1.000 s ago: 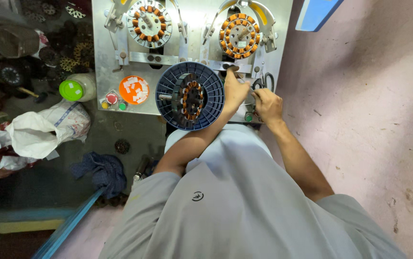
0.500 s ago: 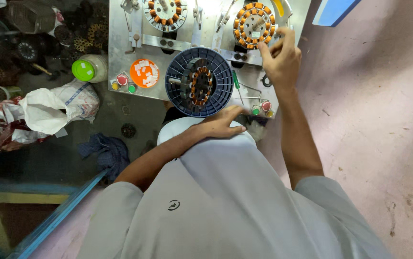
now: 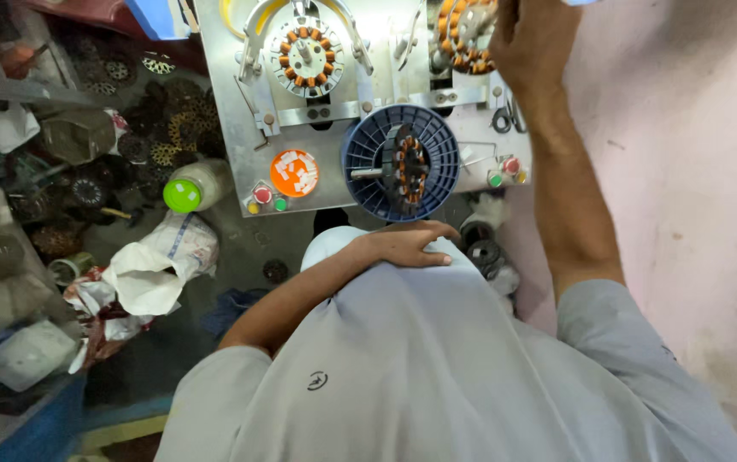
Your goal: The person inserts small white insulating pieces into slots on a blue motor stator using a green-handled screwdriver. They then place a copper-wound rotor into a winding machine and operate the machine's controls.
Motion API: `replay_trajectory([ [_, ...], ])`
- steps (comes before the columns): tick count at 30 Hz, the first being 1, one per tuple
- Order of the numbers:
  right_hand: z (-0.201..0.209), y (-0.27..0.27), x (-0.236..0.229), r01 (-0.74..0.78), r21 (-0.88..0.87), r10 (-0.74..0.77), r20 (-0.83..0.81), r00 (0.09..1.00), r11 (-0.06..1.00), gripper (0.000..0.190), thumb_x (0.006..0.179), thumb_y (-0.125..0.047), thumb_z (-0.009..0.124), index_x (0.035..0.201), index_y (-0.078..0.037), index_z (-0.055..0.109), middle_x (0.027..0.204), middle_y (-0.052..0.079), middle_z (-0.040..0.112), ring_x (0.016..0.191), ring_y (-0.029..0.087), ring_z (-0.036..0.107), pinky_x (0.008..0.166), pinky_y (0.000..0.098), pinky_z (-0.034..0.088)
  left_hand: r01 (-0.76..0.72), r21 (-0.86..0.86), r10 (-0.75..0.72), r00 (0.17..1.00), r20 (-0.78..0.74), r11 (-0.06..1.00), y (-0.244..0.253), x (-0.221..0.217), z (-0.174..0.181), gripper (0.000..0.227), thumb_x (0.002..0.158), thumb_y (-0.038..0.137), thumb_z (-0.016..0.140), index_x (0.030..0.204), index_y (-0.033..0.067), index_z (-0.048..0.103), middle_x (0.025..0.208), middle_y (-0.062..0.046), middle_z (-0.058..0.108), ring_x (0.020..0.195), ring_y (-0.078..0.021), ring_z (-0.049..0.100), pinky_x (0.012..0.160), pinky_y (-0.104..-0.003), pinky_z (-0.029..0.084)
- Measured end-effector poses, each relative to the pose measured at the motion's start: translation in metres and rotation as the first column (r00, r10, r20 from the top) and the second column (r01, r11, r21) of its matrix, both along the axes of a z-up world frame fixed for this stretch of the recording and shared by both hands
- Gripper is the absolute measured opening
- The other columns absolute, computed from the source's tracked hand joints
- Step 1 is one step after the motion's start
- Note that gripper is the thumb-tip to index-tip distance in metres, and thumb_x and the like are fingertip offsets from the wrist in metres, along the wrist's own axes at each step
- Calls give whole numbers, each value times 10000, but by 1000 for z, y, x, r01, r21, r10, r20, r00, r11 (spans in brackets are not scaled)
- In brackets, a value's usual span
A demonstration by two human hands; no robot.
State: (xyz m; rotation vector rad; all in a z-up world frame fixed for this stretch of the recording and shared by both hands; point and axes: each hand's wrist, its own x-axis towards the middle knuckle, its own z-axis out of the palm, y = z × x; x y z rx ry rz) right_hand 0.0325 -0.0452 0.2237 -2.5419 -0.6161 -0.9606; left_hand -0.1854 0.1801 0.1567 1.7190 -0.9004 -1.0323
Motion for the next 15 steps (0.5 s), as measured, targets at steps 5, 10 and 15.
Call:
replay_trajectory([
  [5,56,-23,-68,-2,469,50,-90,995,883,69,1146,49,551,1086,15,549,792,112,590,618,210,612,539,319,466,180,-198,-190,981,-34,964,32,10,10,609,970,415,627,1423,29,498,1400,-174,590,1212,-301,620,1019,-410,508],
  [10,72,-13,-215,87,895,-22,-86,996,437,243,1264,-130,584,1144,48,470,901,162,574,619,243,594,541,380,521,99,-438,-167,979,-120,894,39,-2,59,425,1019,316,678,1329,39,591,1181,-104,693,1064,-209,708,922,-332,582],
  [15,58,12,-343,144,956,-290,-66,955,257,281,1242,-166,608,1100,45,489,903,165,564,607,252,590,514,371,489,-165,-477,95,981,-168,863,21,-18,126,281,1036,241,718,1223,36,676,1094,-55,700,949,-121,675,862,-267,555],
])
